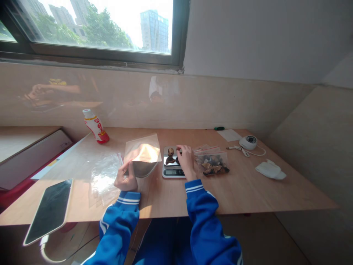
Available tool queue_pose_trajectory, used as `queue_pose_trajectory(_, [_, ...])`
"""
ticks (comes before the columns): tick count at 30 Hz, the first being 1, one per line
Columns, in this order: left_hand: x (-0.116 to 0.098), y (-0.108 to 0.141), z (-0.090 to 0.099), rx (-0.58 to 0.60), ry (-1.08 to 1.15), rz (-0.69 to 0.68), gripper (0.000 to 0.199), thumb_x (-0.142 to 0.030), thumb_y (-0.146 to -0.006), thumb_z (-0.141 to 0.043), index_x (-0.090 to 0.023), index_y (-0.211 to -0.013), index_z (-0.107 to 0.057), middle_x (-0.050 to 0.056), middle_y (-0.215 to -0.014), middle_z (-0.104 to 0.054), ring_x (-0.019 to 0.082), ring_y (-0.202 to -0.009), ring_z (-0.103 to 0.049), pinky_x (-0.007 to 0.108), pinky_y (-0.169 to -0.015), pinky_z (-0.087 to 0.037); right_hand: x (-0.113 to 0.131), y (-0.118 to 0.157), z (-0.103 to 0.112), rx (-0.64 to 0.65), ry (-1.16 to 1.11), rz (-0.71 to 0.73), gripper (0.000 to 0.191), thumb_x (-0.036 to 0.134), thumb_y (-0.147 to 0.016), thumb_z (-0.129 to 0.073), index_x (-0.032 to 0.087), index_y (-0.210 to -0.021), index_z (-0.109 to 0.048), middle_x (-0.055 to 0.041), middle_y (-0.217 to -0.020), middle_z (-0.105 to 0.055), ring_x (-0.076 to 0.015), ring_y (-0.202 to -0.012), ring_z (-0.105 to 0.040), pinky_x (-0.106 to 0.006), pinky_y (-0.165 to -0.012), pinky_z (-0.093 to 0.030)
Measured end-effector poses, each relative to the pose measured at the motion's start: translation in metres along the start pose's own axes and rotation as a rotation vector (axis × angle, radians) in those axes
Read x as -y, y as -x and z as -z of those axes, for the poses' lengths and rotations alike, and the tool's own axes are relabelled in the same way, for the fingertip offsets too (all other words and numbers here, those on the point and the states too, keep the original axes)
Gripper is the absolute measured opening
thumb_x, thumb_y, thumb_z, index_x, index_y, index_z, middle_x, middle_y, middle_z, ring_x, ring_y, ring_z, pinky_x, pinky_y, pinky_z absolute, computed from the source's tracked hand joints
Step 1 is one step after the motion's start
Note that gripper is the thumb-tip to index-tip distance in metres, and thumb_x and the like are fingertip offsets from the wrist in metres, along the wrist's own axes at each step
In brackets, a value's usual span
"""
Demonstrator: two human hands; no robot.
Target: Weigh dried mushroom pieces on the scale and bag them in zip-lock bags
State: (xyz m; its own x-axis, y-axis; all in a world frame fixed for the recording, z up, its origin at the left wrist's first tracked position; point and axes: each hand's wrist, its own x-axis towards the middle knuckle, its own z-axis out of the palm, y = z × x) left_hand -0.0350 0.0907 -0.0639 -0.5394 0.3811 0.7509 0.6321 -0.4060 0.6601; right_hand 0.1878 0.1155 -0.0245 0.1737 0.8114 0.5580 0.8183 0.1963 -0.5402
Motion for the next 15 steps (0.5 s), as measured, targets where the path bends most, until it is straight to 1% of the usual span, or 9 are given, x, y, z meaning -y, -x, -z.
queue_pose_trajectory(2, [0.000, 0.000, 0.000, -0.005, 0.004, 0.011, 0.014, -0.027, -0.083, -0.064, -0.018, -0.089, -0.072, 0.005, -0.083, -0.075, 0.016, -0.073, -0.070, 0.024, -0.069, -0.053, -0.001, -0.004, -0.003, 0.054, 0.040, 0.009, 0.024, 0.013, -0.081, -0.051, 0.015, -0.099, -0.067, -0.0130, -0.098, -0.067, -0.0279, -0.098, -0.058, -0.045, -0.090, -0.045])
queue_pose_trajectory(3, [0.000, -0.001, 0.000, -0.008, 0.002, 0.013, 0.014, -0.028, -0.083, -0.064, -0.018, -0.089, -0.072, 0.005, -0.083, -0.076, 0.015, -0.073, -0.070, 0.024, -0.069, -0.053, 0.003, -0.002, -0.001, 0.039, 0.021, 0.028, 0.026, 0.013, -0.082, -0.049, 0.015, -0.101, -0.066, -0.0128, -0.100, -0.066, -0.0271, -0.099, -0.058, -0.044, -0.090, -0.045])
queue_pose_trajectory(6, [0.000, -0.001, 0.000, -0.009, -0.005, 0.015, 0.014, -0.029, -0.082, -0.064, -0.018, -0.087, -0.073, 0.004, -0.082, -0.076, 0.015, -0.072, -0.070, 0.023, -0.068, -0.054, 0.030, 0.017, 0.010, -0.096, -0.119, 0.146, 0.029, 0.011, -0.088, -0.039, 0.018, -0.102, -0.064, -0.0098, -0.099, -0.063, -0.0214, -0.097, -0.059, -0.036, -0.088, -0.047])
queue_pose_trajectory(7, [0.000, -0.001, 0.000, -0.004, 0.003, 0.011, 0.014, -0.029, -0.082, -0.064, -0.018, -0.087, -0.073, 0.004, -0.082, -0.076, 0.015, -0.072, -0.071, 0.024, -0.068, -0.054, 0.041, 0.027, 0.015, -0.125, -0.159, 0.209, 0.029, 0.011, -0.089, -0.038, 0.019, -0.099, -0.064, -0.0087, -0.097, -0.062, -0.0199, -0.095, -0.059, -0.034, -0.087, -0.048])
queue_pose_trajectory(8, [-0.001, -0.001, 0.000, 0.005, 0.017, 0.004, 0.014, -0.028, -0.082, -0.064, -0.018, -0.088, -0.073, 0.004, -0.082, -0.076, 0.016, -0.072, -0.071, 0.024, -0.069, -0.055, 0.053, 0.037, 0.017, -0.118, -0.183, 0.286, 0.029, 0.010, -0.089, -0.037, 0.020, -0.096, -0.064, -0.0079, -0.094, -0.062, -0.0190, -0.093, -0.060, -0.033, -0.085, -0.048])
queue_pose_trajectory(10, [-0.003, -0.001, 0.000, 0.039, 0.052, -0.013, 0.014, -0.027, -0.081, -0.065, -0.018, -0.088, -0.073, 0.004, -0.083, -0.076, 0.016, -0.073, -0.071, 0.024, -0.070, -0.055, 0.075, 0.056, 0.016, -0.022, -0.215, 0.431, 0.028, 0.009, -0.089, -0.038, 0.020, -0.091, -0.064, -0.0064, -0.089, -0.062, -0.0174, -0.087, -0.061, -0.029, -0.079, -0.050])
queue_pose_trajectory(12, [-0.005, -0.001, 0.001, 0.075, 0.076, -0.023, 0.013, -0.026, -0.081, -0.066, -0.018, -0.088, -0.074, 0.004, -0.083, -0.076, 0.017, -0.073, -0.071, 0.025, -0.069, -0.056, 0.093, 0.068, 0.005, 0.158, -0.184, 0.508, 0.028, 0.008, -0.088, -0.038, 0.019, -0.091, -0.064, -0.0066, -0.088, -0.063, -0.0168, -0.085, -0.061, -0.027, -0.075, -0.051])
queue_pose_trajectory(14, [-0.007, -0.001, 0.003, 0.094, 0.085, -0.022, 0.013, -0.027, -0.081, -0.066, -0.019, -0.087, -0.074, 0.004, -0.083, -0.076, 0.017, -0.073, -0.071, 0.024, -0.069, -0.057, 0.107, 0.073, -0.014, 0.315, -0.056, 0.476, 0.026, 0.005, -0.086, -0.041, 0.016, -0.093, -0.063, -0.0091, -0.089, -0.065, -0.0188, -0.085, -0.062, -0.028, -0.074, -0.053])
queue_pose_trajectory(15, [-0.007, -0.001, 0.004, 0.098, 0.088, -0.021, 0.013, -0.026, -0.081, -0.065, -0.019, -0.087, -0.074, 0.004, -0.083, -0.076, 0.017, -0.073, -0.071, 0.024, -0.068, -0.057, 0.112, 0.072, -0.025, 0.370, 0.023, 0.439, 0.024, 0.003, -0.084, -0.044, 0.013, -0.093, -0.063, -0.0106, -0.088, -0.065, -0.0202, -0.084, -0.063, -0.029, -0.073, -0.053])
